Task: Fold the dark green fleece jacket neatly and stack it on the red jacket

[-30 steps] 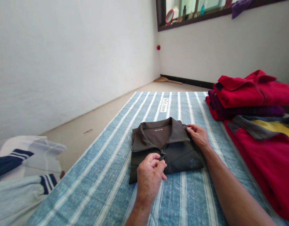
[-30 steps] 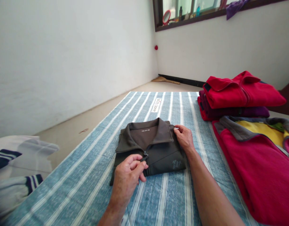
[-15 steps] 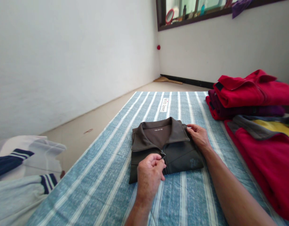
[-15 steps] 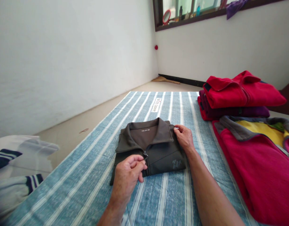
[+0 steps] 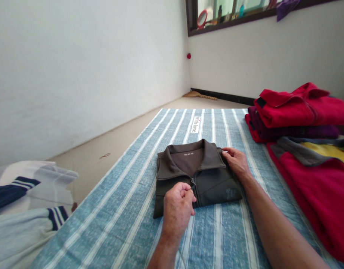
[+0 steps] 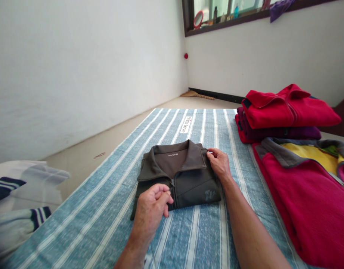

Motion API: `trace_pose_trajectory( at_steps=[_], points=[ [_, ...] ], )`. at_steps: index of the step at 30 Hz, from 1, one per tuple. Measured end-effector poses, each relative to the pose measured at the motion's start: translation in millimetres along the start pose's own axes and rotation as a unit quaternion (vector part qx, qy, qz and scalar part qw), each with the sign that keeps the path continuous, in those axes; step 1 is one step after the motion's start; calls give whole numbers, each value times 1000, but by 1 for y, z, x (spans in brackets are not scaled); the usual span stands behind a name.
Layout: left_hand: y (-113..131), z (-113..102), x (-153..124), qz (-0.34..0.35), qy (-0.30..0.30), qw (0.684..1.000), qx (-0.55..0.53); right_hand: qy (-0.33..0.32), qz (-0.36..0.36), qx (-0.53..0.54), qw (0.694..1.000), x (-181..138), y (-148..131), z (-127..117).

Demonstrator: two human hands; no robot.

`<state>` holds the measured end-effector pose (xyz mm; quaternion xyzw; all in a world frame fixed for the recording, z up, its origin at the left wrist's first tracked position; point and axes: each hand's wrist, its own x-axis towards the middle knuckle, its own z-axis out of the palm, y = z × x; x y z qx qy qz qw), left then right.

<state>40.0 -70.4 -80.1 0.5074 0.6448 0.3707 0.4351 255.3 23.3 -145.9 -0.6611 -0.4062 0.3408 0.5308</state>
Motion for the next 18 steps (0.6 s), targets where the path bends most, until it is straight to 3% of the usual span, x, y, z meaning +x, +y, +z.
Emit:
trace_pose_trajectory(
  at_steps=[9, 18],
  points=[
    [-5, 1, 1, -9, 2, 1000, -6, -4, -9, 2, 1000, 1, 3, 0],
    [-3, -6, 4, -21, -47, 999, -10, -9, -7, 23, 1000, 5, 9, 0]
  ],
)
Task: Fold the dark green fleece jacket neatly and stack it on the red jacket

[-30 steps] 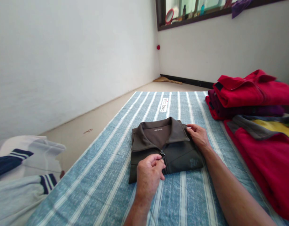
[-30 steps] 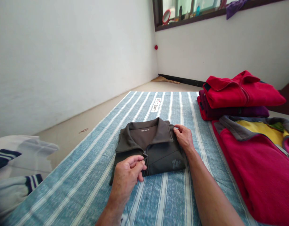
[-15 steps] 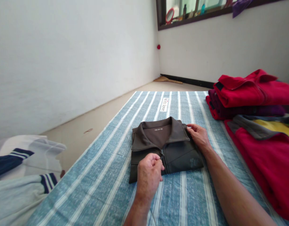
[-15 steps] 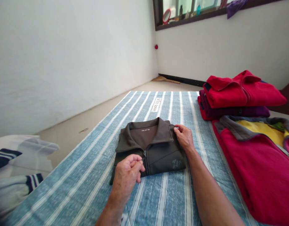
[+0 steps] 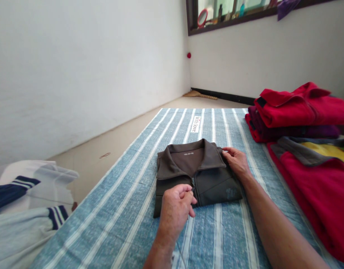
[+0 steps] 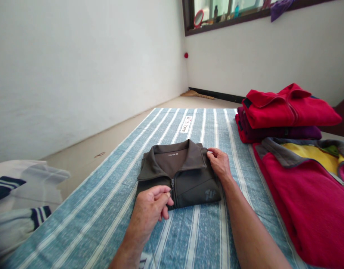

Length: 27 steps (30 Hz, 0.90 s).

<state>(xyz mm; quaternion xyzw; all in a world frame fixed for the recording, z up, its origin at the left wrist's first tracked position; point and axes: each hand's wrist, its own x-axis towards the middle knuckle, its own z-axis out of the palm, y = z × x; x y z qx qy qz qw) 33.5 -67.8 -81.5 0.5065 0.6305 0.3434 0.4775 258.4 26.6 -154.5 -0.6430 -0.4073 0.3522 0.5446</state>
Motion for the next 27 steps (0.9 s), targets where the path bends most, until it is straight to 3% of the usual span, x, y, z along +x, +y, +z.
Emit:
trace_pose_trajectory(
  at_steps=[27],
  points=[
    [-11, 5, -1, 42, 47, 998, -31, -5, -4, -9, 1000, 0, 1, 0]
  ],
)
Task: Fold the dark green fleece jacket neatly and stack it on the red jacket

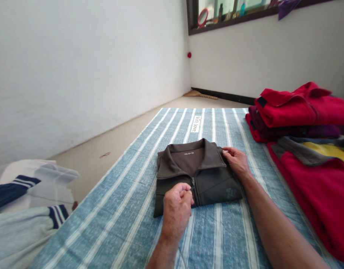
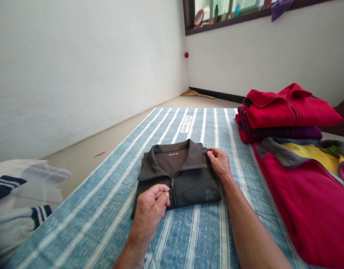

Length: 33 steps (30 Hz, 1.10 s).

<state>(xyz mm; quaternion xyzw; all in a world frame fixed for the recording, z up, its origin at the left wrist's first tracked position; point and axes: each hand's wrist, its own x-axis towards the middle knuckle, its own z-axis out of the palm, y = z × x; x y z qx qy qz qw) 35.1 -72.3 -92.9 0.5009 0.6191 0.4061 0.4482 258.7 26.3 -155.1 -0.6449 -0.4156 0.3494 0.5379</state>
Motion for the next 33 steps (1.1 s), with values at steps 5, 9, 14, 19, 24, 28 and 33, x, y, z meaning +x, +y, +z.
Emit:
trace_pose_trajectory(
  at_steps=[5, 9, 14, 19, 24, 28, 33],
  points=[
    [4, 0, -2, -14, -6, 1000, 1, 3, 6, 5, 1000, 0, -1, 0],
    [10, 0, -3, -23, -6, 1000, 1, 0, 10, 15, 1000, 0, -2, 0],
    [12, 0, -5, -29, -5, 1000, 6, 3, 9, 8, 1000, -2, -4, 0],
    [11, 0, -5, -34, -5, 999, 16, -2, 3, 15, 1000, -1, -1, 0],
    [12, 0, -3, -37, -12, 999, 35, 1, 2, 6, 1000, 0, -1, 0],
    [10, 1, -3, -33, -12, 999, 37, 2, 1, 5, 1000, -1, -2, 0],
    [10, 1, -3, -42, -7, 998, 38, 6, 1, -4, 1000, -2, -3, 0]
  ],
)
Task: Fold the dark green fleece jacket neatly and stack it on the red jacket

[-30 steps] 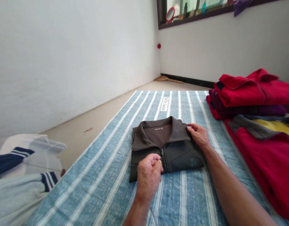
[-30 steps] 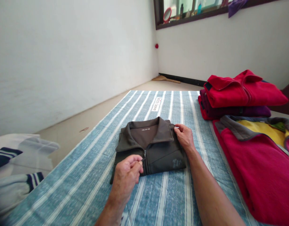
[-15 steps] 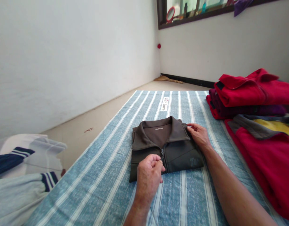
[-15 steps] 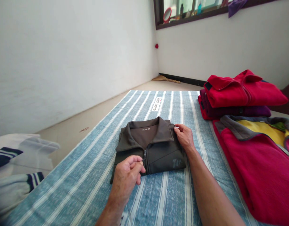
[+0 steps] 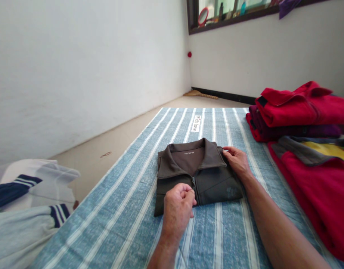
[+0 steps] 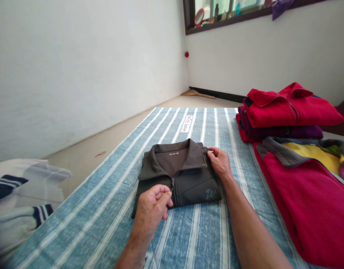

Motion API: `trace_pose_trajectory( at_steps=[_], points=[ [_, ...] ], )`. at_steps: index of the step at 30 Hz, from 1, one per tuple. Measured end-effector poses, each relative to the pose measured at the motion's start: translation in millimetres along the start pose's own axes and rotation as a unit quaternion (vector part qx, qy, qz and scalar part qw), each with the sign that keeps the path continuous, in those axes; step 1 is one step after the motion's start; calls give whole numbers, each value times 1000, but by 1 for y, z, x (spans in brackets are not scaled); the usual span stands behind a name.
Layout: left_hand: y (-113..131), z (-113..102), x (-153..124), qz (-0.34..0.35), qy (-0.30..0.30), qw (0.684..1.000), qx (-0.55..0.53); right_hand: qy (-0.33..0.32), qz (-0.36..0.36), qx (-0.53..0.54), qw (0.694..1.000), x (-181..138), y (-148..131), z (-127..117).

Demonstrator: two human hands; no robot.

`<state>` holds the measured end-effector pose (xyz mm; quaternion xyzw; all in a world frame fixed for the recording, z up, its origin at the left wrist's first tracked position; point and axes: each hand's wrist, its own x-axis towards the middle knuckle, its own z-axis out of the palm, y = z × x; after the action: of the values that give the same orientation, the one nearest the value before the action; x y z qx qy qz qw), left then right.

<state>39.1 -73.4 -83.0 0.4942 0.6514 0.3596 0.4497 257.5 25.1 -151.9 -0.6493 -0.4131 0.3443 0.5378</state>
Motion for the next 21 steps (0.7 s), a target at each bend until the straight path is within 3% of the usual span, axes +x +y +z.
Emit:
trace_pose_trajectory(
  at_steps=[21],
  points=[
    [-6, -1, 4, 32, -11, 999, 5, 0, -1, 9, 1000, 0, 1, 0]
  ],
)
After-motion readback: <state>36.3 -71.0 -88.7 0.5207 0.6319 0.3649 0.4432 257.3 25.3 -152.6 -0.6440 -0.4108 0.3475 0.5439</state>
